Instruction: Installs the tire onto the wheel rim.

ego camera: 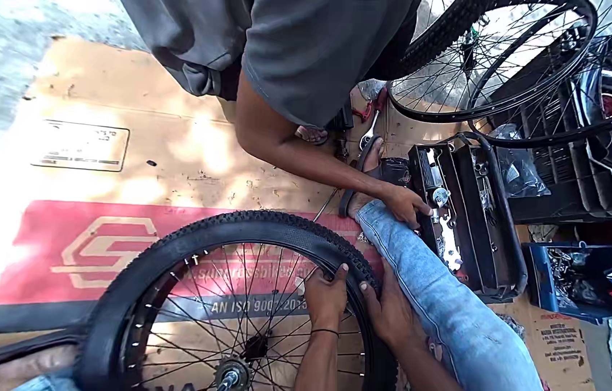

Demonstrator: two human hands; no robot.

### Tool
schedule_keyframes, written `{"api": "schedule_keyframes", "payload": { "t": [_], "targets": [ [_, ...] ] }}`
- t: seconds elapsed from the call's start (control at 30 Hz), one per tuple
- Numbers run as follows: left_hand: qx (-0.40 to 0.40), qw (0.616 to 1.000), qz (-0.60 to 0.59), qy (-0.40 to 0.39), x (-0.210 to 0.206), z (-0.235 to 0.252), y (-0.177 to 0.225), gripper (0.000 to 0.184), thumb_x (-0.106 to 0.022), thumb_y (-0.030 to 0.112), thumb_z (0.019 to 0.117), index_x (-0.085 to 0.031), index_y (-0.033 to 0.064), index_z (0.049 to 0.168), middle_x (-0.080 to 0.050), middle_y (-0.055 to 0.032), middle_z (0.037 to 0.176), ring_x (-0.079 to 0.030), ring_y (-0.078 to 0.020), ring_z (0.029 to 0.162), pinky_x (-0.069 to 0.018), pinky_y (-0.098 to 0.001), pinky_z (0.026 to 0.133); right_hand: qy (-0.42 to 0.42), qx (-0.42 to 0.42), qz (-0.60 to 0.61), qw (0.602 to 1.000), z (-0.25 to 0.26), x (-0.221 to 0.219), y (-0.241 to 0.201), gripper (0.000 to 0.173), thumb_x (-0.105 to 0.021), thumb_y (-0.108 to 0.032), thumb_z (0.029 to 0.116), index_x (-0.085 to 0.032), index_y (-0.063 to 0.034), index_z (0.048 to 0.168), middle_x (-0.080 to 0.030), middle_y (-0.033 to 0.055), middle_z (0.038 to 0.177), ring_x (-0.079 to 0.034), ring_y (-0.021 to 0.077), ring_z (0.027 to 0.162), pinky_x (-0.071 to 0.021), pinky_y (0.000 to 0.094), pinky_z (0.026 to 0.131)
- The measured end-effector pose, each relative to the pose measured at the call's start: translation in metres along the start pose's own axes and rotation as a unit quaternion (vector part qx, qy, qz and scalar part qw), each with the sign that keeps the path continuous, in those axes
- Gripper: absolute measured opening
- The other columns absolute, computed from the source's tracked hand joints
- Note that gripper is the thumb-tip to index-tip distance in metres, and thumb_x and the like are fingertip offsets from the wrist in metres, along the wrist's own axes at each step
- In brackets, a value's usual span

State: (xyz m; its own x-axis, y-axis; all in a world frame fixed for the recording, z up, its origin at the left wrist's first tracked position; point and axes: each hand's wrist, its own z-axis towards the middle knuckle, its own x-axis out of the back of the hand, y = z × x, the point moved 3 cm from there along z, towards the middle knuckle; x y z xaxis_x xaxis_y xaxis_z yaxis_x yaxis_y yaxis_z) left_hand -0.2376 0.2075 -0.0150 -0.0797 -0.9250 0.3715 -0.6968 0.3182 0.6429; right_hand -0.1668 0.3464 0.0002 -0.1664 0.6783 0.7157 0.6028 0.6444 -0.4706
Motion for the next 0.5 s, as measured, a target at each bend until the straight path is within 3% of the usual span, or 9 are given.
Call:
{"api": "schedule_keyframes", "payload": {
  "t": [0.07, 0.1, 0.13, 0.2, 0.27, 0.33, 0.4, 0.5],
  "targets": [
    [-0.008, 0.999, 0.033, -0.008, -0.005, -0.012, -0.009, 0.021, -0.078, 0.023, 0.0904, -0.073, 0.0053, 0.101, -0.074, -0.0094, 0.087, -0.072, -0.0237, 0.083, -0.0581, -0.0519, 0.081, 0.007, 0.089, 0.010, 0.996, 0.021, 0.007, -0.034, 0.083, -0.044, -0.070, 0.0985, -0.039, -0.0136, 0.159, -0.058, 0.0102, 0.148, -0.056, 0.0272, 0.136, -0.0436, 0.0534, 0.114],
    [-0.001, 0.998, 0.067, -0.019, -0.008, -0.022, -0.014, 0.022, -0.076, 0.024, 0.0897, -0.073, 0.0050, 0.102, -0.073, -0.0106, 0.087, -0.071, -0.0259, 0.085, -0.0564, -0.0542, 0.082, -0.022, 0.102, 0.022, 0.994, 0.036, 0.008, -0.050, 0.079, -0.050, -0.067, 0.0984, -0.043, -0.0150, 0.157, -0.057, 0.0111, 0.149, -0.056, 0.0294, 0.135, -0.0448, 0.0562, 0.112],
    [0.011, 0.994, 0.100, -0.036, -0.012, -0.035, -0.021, 0.027, -0.075, 0.025, 0.0896, -0.073, 0.0043, 0.107, -0.073, -0.0128, 0.093, -0.071, -0.0285, 0.091, -0.0553, -0.0564, 0.086, -0.072, 0.090, 0.041, 0.992, 0.051, 0.006, -0.061, 0.077, -0.057, -0.063, 0.0978, -0.042, -0.0164, 0.158, -0.056, 0.0130, 0.149, -0.057, 0.0321, 0.134, -0.0468, 0.0591, 0.109],
    [0.034, 0.990, 0.125, -0.063, -0.019, -0.059, -0.037, 0.039, -0.076, 0.034, 0.0911, -0.071, 0.0050, 0.117, -0.075, -0.0134, 0.102, -0.072, -0.0296, 0.100, -0.0549, -0.0573, 0.093, -0.178, 0.058, 0.070, 0.980, 0.075, -0.006, -0.069, 0.073, -0.070, -0.058, 0.0930, -0.051, -0.0170, 0.150, -0.066, 0.0163, 0.134, -0.066, 0.0339, 0.119, -0.0528, 0.0614, 0.099],
    [0.043, 0.989, 0.129, -0.067, -0.022, -0.070, -0.045, 0.042, -0.077, 0.036, 0.0903, -0.071, 0.0051, 0.118, -0.075, -0.0128, 0.103, -0.072, -0.0296, 0.101, -0.0548, -0.0574, 0.093, -0.258, 0.067, 0.090, 0.960, 0.083, -0.016, -0.063, 0.067, -0.076, -0.057, 0.0879, -0.061, -0.0146, 0.137, -0.071, 0.0134, 0.118, -0.070, 0.0272, 0.108, -0.0562, 0.0553, 0.094],
    [0.049, 0.987, 0.133, -0.072, -0.022, -0.078, -0.050, 0.041, -0.078, 0.036, 0.0891, -0.071, 0.0047, 0.115, -0.075, -0.0124, 0.100, -0.072, -0.0294, 0.099, -0.0550, -0.0575, 0.092, -0.307, 0.101, 0.122, 0.938, 0.076, -0.015, -0.052, 0.069, -0.084, -0.047, 0.0849, -0.058, -0.0127, 0.139, -0.071, 0.0100, 0.119, -0.069, 0.0196, 0.109, -0.0567, 0.0460, 0.099],
    [0.055, 0.986, 0.137, -0.078, -0.024, -0.082, -0.053, 0.042, -0.078, 0.036, 0.0888, -0.072, 0.0046, 0.115, -0.076, -0.0122, 0.101, -0.072, -0.0292, 0.100, -0.0551, -0.0568, 0.093, -0.317, 0.104, 0.141, 0.932, 0.071, -0.012, -0.043, 0.067, -0.088, -0.039, 0.0817, -0.059, -0.0115, 0.135, -0.071, 0.0079, 0.117, -0.069, 0.0158, 0.108, -0.0571, 0.0411, 0.099],
    [0.055, 0.985, 0.144, -0.073, -0.022, -0.080, -0.052, 0.041, -0.079, 0.037, 0.0886, -0.072, 0.0056, 0.114, -0.076, -0.0107, 0.100, -0.073, -0.0274, 0.098, -0.0558, -0.0552, 0.091, -0.285, 0.112, 0.136, 0.942, 0.074, -0.015, -0.040, 0.058, -0.085, -0.044, 0.0840, -0.065, -0.0122, 0.127, -0.074, 0.0060, 0.109, -0.071, 0.0146, 0.100, -0.0594, 0.0416, 0.093]
  ]
}}
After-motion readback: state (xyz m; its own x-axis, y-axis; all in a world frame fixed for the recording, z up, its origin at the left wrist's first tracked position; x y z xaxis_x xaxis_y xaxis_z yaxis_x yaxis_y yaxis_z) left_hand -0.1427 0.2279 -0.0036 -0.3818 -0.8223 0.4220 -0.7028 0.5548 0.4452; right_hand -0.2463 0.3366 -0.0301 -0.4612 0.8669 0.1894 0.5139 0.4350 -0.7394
